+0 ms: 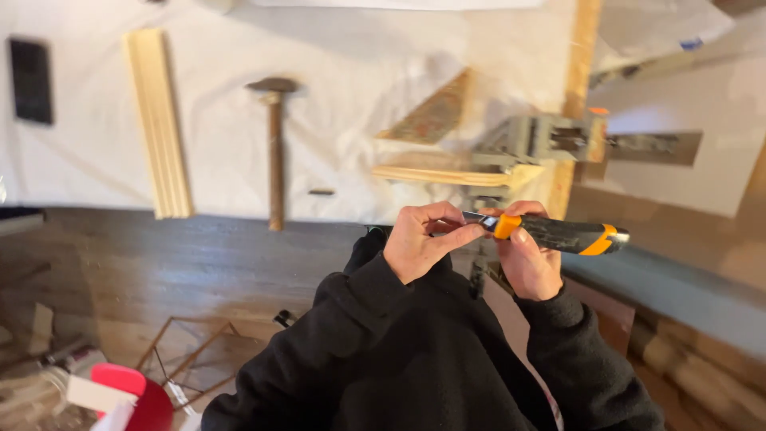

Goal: The person assembles a wooden picture frame. They apply wood glue from a bottle to the mitered ends of frame moulding pieces, fit the corners together, place the frame in a corner clamping vise, tighten the clamp, and tap brads into the joint with a hammer.

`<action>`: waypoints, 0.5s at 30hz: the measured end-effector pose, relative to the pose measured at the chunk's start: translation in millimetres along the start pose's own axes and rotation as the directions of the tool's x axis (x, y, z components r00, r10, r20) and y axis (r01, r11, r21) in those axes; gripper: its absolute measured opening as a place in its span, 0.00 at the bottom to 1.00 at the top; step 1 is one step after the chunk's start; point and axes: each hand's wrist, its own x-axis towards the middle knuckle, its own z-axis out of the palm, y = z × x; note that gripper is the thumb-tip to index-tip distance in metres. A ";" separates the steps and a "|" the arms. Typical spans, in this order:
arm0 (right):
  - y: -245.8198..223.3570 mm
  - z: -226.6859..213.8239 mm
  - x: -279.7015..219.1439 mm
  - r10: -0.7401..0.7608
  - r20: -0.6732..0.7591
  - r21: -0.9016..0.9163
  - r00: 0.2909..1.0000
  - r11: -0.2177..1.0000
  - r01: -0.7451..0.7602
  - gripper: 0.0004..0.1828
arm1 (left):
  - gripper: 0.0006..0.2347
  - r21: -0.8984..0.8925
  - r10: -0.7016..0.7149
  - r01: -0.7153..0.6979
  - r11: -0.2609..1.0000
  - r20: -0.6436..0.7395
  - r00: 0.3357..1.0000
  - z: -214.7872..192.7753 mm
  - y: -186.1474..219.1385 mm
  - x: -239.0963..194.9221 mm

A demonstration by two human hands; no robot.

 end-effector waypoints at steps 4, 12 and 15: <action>17.3 46.2 16.3 0.074 0.091 -0.069 0.993 0.995 -0.068 0.20 | 0.05 -0.075 0.039 -0.049 0.996 -0.127 0.991 -42.5 19.2 -38.8; 68.7 174.2 39.5 0.183 0.321 -0.166 0.929 0.977 -0.135 0.19 | 0.05 -0.301 0.111 -0.183 0.936 -0.243 0.964 -155.3 54.4 -133.8; 95.1 235.3 44.6 0.233 0.358 -0.226 0.904 0.961 -0.158 0.18 | 0.06 -0.373 0.132 -0.260 0.891 -0.335 0.933 -201.9 59.3 -177.2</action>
